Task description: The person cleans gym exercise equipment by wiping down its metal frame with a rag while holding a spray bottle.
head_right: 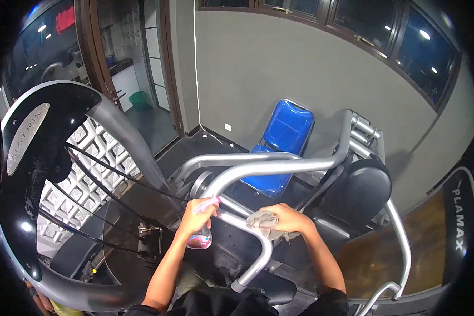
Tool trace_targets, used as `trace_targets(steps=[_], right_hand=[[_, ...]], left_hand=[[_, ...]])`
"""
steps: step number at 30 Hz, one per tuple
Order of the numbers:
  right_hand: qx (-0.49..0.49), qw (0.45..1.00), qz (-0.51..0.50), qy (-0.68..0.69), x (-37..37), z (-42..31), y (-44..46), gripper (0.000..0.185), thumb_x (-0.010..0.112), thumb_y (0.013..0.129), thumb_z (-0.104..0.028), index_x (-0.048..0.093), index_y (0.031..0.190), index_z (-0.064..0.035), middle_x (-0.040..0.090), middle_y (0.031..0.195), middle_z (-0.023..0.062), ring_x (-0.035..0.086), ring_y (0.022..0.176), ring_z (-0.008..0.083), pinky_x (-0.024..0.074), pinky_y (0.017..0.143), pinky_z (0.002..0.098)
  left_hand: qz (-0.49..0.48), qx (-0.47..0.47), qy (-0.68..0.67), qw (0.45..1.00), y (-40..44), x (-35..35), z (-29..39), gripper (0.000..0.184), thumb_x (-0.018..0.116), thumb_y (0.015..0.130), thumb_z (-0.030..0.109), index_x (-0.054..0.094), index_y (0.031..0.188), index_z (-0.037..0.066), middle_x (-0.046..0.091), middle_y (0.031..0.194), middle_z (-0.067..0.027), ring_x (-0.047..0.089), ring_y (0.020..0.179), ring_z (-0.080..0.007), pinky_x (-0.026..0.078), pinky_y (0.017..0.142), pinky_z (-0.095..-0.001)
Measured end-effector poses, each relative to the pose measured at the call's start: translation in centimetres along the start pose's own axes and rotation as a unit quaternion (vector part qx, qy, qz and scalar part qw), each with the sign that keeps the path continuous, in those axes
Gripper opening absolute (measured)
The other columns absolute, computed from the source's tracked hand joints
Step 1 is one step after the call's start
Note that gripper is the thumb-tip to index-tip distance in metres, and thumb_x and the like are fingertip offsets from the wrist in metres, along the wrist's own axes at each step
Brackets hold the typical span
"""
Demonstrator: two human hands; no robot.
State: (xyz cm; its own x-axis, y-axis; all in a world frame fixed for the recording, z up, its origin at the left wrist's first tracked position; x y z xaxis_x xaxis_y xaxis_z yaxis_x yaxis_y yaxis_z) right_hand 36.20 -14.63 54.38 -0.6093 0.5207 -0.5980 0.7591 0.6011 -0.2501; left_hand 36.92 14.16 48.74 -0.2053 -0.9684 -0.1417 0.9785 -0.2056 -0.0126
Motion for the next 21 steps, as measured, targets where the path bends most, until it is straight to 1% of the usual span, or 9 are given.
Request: trace_targets(steps=[4, 6, 8, 11, 14, 16, 18, 20, 21], right_hand=[[0.006, 0.994, 0.041, 0.106, 2.7, 2.5, 3.2, 0.037, 0.072, 0.089, -0.029, 0.068, 0.12, -0.0087, 0.074, 0.101, 0.005, 0.067, 0.092, 0.0152, 0.0525, 0.081, 0.0328], [-0.001, 0.964, 0.006, 0.265, 4.2, 4.3, 5.9, 0.038, 0.068, 0.094, -0.035, 0.068, 0.12, -0.0067, 0.071, 0.1, 0.0004, 0.062, 0.09, 0.0115, 0.0503, 0.08, 0.029], [0.018, 0.94, 0.002, 0.34, 6.1, 6.7, 8.4, 0.036, 0.069, 0.095, -0.026, 0.066, 0.121, -0.0029, 0.069, 0.103, 0.0003, 0.06, 0.091, 0.0086, 0.0499, 0.08, 0.0258], [0.045, 0.918, 0.03, 0.394, 6.5, 6.2, 6.7, 0.036, 0.07, 0.093, -0.024, 0.065, 0.123, -0.0033, 0.069, 0.103, 0.0031, 0.064, 0.091, 0.0106, 0.0532, 0.079, 0.0281], [0.107, 0.858, -0.005, 0.503, 6.1, 6.3, 3.4, 0.038, 0.07, 0.092, -0.022, 0.064, 0.125, -0.0031, 0.07, 0.102, 0.0074, 0.068, 0.091, 0.0161, 0.0569, 0.079, 0.0313], [0.123, 0.807, -0.013, 0.577, 6.5, 7.4, 1.8, 0.048, 0.074, 0.089, -0.026, 0.062, 0.129, -0.0015, 0.071, 0.112, 0.0131, 0.072, 0.098, 0.0232, 0.0602, 0.083, 0.034], [0.148, 0.783, 0.013, 0.604, 8.8, 11.2, 3.2, 0.047, 0.072, 0.09, -0.026, 0.061, 0.129, -0.0018, 0.071, 0.106, 0.0108, 0.071, 0.09, 0.0211, 0.0605, 0.077, 0.0311], [0.09, 0.755, -0.018, 0.649, 10.3, 11.1, 4.6, 0.045, 0.071, 0.091, -0.028, 0.06, 0.128, -0.0049, 0.07, 0.098, 0.0086, 0.069, 0.084, 0.0184, 0.0605, 0.073, 0.0299], [0.01, 0.696, -0.085, 0.713, 11.3, 10.0, 5.3, 0.041, 0.068, 0.093, -0.03, 0.059, 0.128, -0.009, 0.068, 0.094, 0.0064, 0.066, 0.078, 0.0149, 0.0595, 0.069, 0.0295]], left_hand=[[-0.008, 0.004, -0.003, 1.0, 0.1, 0.3, 0.2, 0.023, 0.062, 0.09, 0.02, 0.07, 0.086, -0.001, 0.066, 0.066, -0.0067, 0.062, 0.046, -0.0147, 0.049, 0.046, -0.0294], [-0.008, 0.001, -0.004, 1.0, 0.1, 0.2, 0.5, 0.023, 0.062, 0.09, 0.02, 0.07, 0.085, -0.001, 0.065, 0.066, -0.0067, 0.062, 0.046, -0.0146, 0.049, 0.046, -0.0295], [-0.007, -0.003, -0.007, 1.0, 0.1, 0.2, 0.4, 0.023, 0.062, 0.09, 0.02, 0.069, 0.085, -0.001, 0.065, 0.065, -0.0066, 0.061, 0.045, -0.0144, 0.048, 0.046, -0.0297], [-0.002, -0.007, 0.001, 1.0, 0.3, 0.2, -0.2, 0.023, 0.063, 0.091, 0.02, 0.07, 0.086, -0.001, 0.065, 0.065, -0.0067, 0.061, 0.045, -0.0143, 0.048, 0.045, -0.0299], [-0.005, 0.015, -0.003, 1.0, 0.2, 0.2, -0.3, 0.024, 0.064, 0.091, 0.022, 0.07, 0.088, -0.001, 0.065, 0.065, -0.0064, 0.061, 0.045, -0.0142, 0.047, 0.045, -0.0298], [-0.026, 0.018, 0.021, 0.999, 0.1, 0.2, 0.3, 0.025, 0.064, 0.092, 0.023, 0.07, 0.09, -0.001, 0.065, 0.065, -0.0066, 0.061, 0.046, -0.0143, 0.047, 0.046, -0.0294], [-0.036, 0.004, 0.014, 0.999, 0.2, 0.2, 0.4, 0.024, 0.064, 0.092, 0.023, 0.07, 0.091, -0.001, 0.065, 0.066, -0.0067, 0.062, 0.046, -0.0144, 0.048, 0.046, -0.0295], [-0.045, -0.01, 0.01, 0.999, 0.2, 0.0, 0.4, 0.024, 0.064, 0.092, 0.023, 0.07, 0.092, -0.001, 0.066, 0.067, -0.0067, 0.062, 0.046, -0.0145, 0.048, 0.047, -0.0297], [-0.055, -0.005, 0.01, 0.998, 0.3, -0.2, 0.4, 0.024, 0.064, 0.092, 0.023, 0.07, 0.092, -0.001, 0.066, 0.069, -0.0067, 0.062, 0.047, -0.0145, 0.048, 0.047, -0.03]])
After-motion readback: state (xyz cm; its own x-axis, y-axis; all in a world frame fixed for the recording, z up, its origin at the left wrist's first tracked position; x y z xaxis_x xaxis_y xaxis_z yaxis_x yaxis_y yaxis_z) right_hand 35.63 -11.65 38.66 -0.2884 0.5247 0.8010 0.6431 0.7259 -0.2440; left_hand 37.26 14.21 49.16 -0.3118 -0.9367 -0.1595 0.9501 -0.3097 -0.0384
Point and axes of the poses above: each hand's wrist, its own y-axis towards the middle knuckle, its own x-axis out of the palm, z = x × y, the point moved 1 cm from there along y, towards the middle knuckle
